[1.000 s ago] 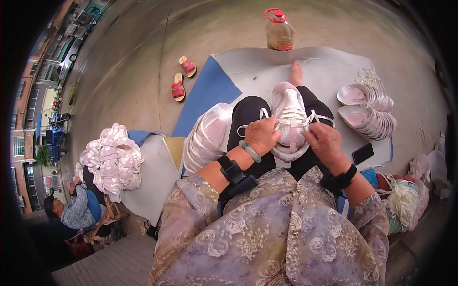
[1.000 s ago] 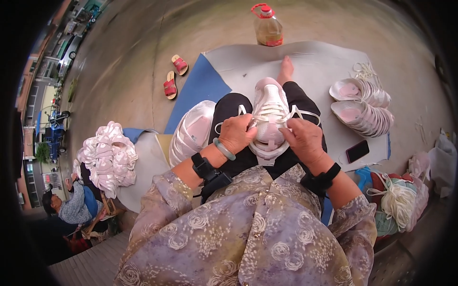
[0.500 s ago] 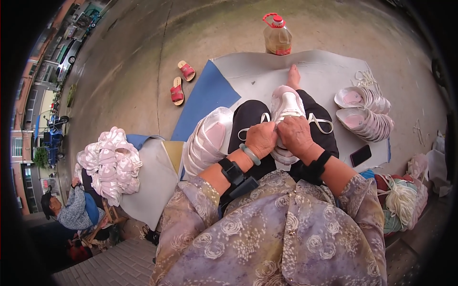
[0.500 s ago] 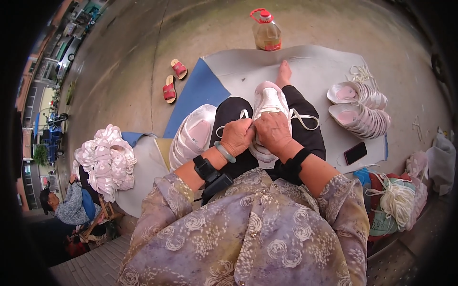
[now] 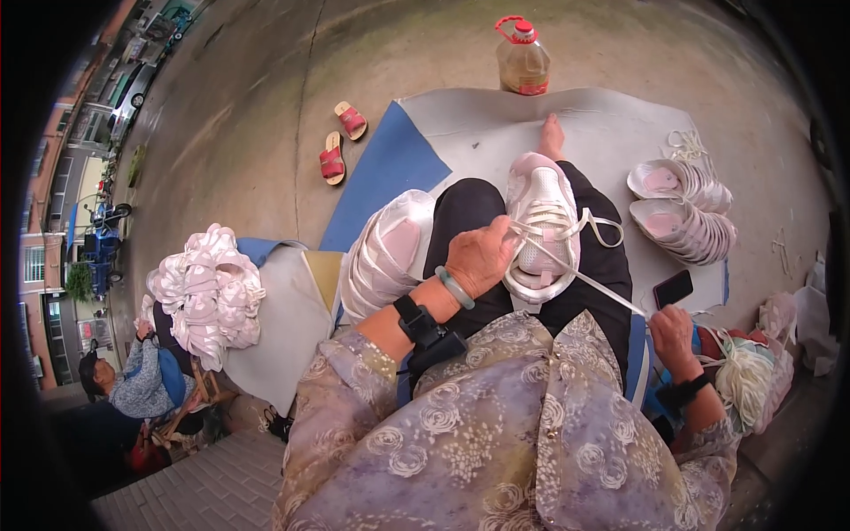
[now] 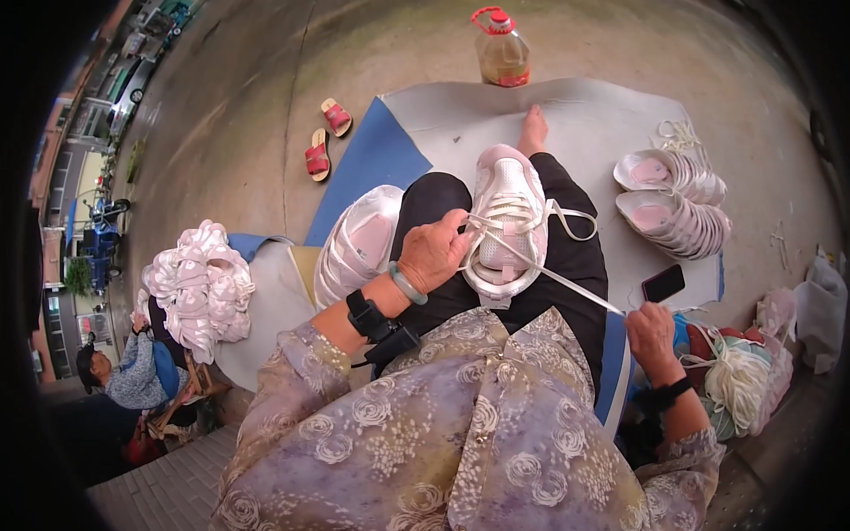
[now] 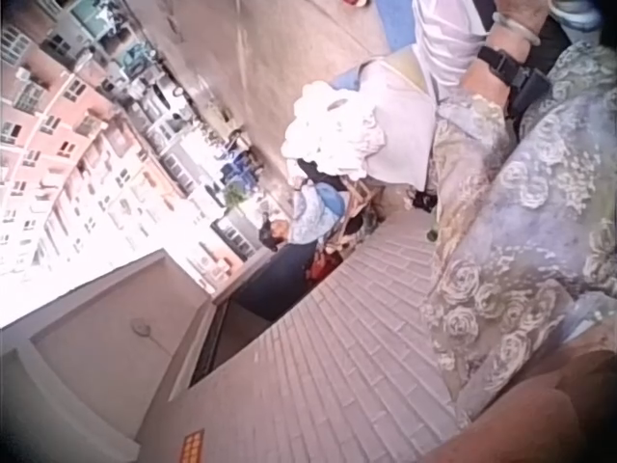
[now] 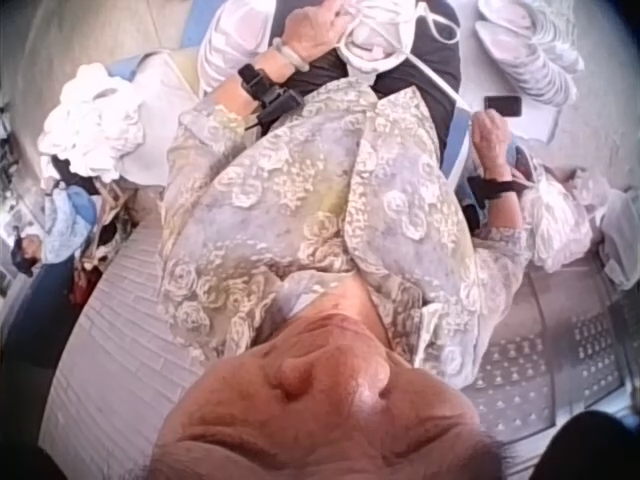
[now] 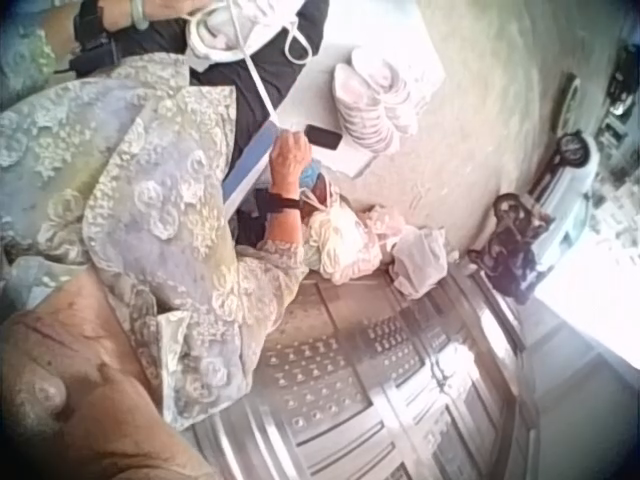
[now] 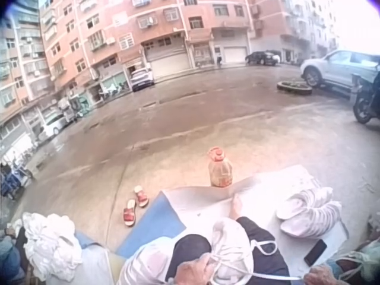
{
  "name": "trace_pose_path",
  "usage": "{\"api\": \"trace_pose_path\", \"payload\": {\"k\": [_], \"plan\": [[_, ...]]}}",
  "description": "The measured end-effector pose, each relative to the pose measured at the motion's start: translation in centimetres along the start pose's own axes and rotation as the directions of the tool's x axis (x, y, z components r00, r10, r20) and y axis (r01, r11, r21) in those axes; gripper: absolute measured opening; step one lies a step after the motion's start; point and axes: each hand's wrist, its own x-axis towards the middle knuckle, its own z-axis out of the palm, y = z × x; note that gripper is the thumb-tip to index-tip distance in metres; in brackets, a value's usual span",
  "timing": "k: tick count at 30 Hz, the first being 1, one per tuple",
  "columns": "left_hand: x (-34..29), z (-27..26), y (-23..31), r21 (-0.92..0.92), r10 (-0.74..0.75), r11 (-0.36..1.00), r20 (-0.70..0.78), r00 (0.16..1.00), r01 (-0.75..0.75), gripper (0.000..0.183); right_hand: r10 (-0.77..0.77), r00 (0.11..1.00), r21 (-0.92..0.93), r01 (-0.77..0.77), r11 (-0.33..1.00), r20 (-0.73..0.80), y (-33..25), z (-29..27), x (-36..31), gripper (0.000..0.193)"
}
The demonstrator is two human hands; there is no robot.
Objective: The recorder is inserting laces into white shoes and tying them.
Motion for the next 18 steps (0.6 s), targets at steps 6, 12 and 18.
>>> {"api": "trace_pose_path", "payload": {"k": [6, 12, 18], "plan": [[1.6, 0.1, -0.7, 0.078, -0.105, 0.991, -0.005, 0.994, 0.105, 0.034, -0.017, 0.994, 0.068, 0.010, 0.998, 0.104, -2.0, 0.4, 3.1, 0.011], [2.8, 0.4, -1.9, 0.158, -0.055, 0.986, 0.019, 0.998, 0.052, 0.019, -0.110, 0.969, 0.158, 0.147, 0.977, -0.222, -7.2, 1.0, 11.8, 0.024], [3.3, 0.8, -1.7, 0.071, 0.013, 0.997, -0.145, 0.989, -0.003, 0.013, -0.140, 0.989, 0.047, 0.138, 0.989, 0.037, -8.3, 4.5, 12.8, 0.028]]}}
